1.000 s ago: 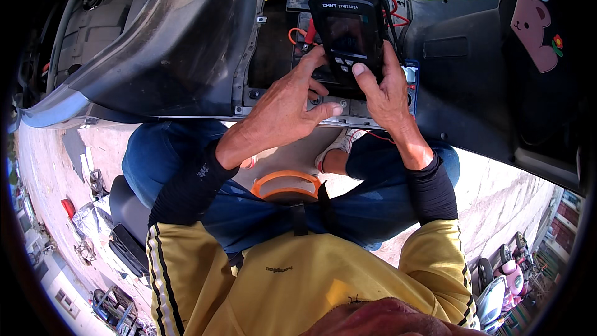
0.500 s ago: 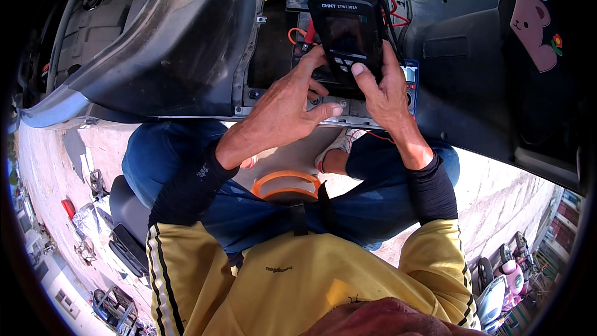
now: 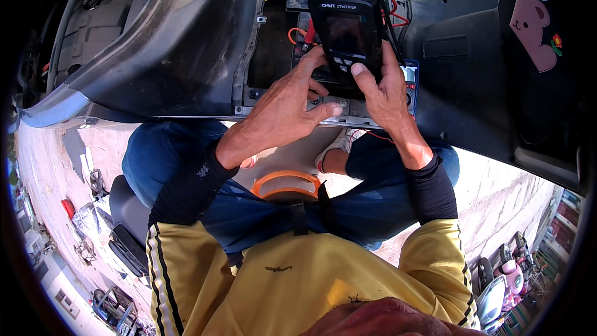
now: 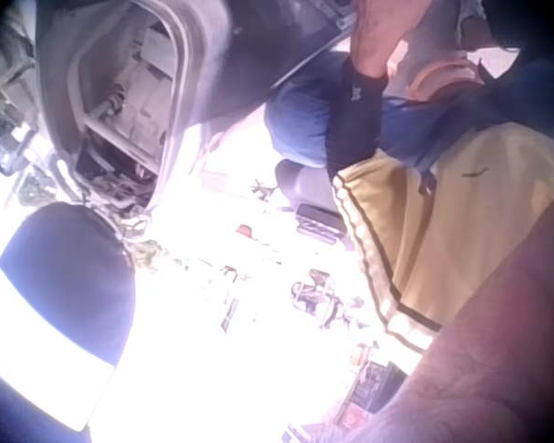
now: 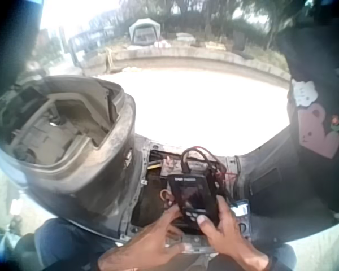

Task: The person connects a battery tester to a scooter battery, operates the device to read measurements, and then disconnects the tester. The person places the tester on the scooter seat and briefly touches the scooter handlebar.

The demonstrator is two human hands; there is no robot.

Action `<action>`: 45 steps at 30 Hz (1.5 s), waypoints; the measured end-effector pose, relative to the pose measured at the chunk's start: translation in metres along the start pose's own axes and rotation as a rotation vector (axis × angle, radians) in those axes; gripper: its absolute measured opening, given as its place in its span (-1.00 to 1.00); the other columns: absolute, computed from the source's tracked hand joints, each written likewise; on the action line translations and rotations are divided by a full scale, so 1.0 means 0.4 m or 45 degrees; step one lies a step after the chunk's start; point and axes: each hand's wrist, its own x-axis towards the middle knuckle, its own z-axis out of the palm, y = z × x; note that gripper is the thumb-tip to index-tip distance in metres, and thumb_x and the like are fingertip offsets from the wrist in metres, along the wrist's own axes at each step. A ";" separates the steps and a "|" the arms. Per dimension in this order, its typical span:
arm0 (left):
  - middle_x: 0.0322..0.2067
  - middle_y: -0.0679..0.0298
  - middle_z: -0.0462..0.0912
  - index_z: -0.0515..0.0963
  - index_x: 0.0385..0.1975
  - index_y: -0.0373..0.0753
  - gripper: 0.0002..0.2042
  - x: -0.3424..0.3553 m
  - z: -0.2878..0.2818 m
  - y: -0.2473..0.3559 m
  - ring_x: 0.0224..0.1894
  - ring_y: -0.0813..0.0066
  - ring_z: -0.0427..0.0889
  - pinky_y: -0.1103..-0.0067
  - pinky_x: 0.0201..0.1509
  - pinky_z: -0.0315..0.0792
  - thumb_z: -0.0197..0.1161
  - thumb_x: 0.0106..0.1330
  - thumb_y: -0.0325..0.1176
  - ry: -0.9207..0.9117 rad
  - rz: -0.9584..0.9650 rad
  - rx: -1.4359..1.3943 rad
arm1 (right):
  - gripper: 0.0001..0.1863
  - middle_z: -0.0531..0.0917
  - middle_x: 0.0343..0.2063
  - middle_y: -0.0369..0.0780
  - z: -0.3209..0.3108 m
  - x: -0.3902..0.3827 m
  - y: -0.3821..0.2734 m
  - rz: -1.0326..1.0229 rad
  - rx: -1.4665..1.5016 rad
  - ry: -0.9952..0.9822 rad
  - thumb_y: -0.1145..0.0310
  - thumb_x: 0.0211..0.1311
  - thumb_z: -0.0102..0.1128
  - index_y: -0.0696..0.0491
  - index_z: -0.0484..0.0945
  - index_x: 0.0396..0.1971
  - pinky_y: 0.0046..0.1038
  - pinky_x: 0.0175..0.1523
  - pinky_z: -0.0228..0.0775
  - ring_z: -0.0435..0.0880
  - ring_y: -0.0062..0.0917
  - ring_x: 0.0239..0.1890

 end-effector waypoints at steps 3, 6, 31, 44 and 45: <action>0.37 -0.18 0.41 -0.04 0.56 -0.31 -0.06 0.000 0.002 -0.004 0.06 0.15 0.73 0.33 -0.04 0.66 0.50 0.31 -0.36 0.021 0.030 0.014 | -0.50 0.73 -0.18 -0.07 0.001 0.000 0.001 0.002 0.007 0.003 0.27 0.41 0.27 0.22 0.41 0.21 -0.39 -0.02 0.53 0.68 -0.47 -0.18; 0.35 -0.21 0.44 -0.03 0.55 -0.32 -0.06 0.001 0.003 -0.012 0.05 0.11 0.75 0.29 0.00 0.65 0.50 0.30 -0.33 0.032 0.055 0.026 | -0.50 0.73 -0.18 -0.07 0.001 0.000 0.005 0.000 0.001 0.006 0.27 0.40 0.28 0.22 0.41 0.20 -0.39 -0.03 0.53 0.68 -0.47 -0.18; 0.34 -0.20 0.44 -0.04 0.55 -0.35 -0.05 0.000 0.005 -0.012 0.05 0.12 0.75 0.31 0.00 0.65 0.50 0.31 -0.32 0.030 0.048 0.026 | -0.47 0.73 -0.19 -0.06 -0.001 -0.001 0.007 -0.004 0.008 -0.015 0.33 0.34 0.30 0.23 0.39 0.22 -0.40 -0.03 0.53 0.69 -0.46 -0.18; 0.34 -0.18 0.44 -0.03 0.54 -0.37 -0.07 -0.001 0.003 -0.010 0.05 0.13 0.75 0.33 -0.05 0.65 0.49 0.32 -0.32 0.037 0.038 0.022 | -0.40 0.73 -0.17 -0.04 0.003 0.000 -0.004 0.039 -0.022 -0.025 0.49 0.17 0.31 0.24 0.37 0.23 -0.39 0.02 0.54 0.72 -0.42 -0.15; 0.35 -0.19 0.44 -0.03 0.54 -0.37 -0.07 -0.002 0.003 -0.011 0.05 0.13 0.75 0.32 -0.05 0.65 0.49 0.32 -0.32 0.039 0.036 0.022 | -0.40 0.73 -0.17 -0.04 0.003 0.000 -0.005 0.040 -0.026 -0.028 0.48 0.17 0.31 0.24 0.37 0.23 -0.39 0.02 0.54 0.72 -0.42 -0.15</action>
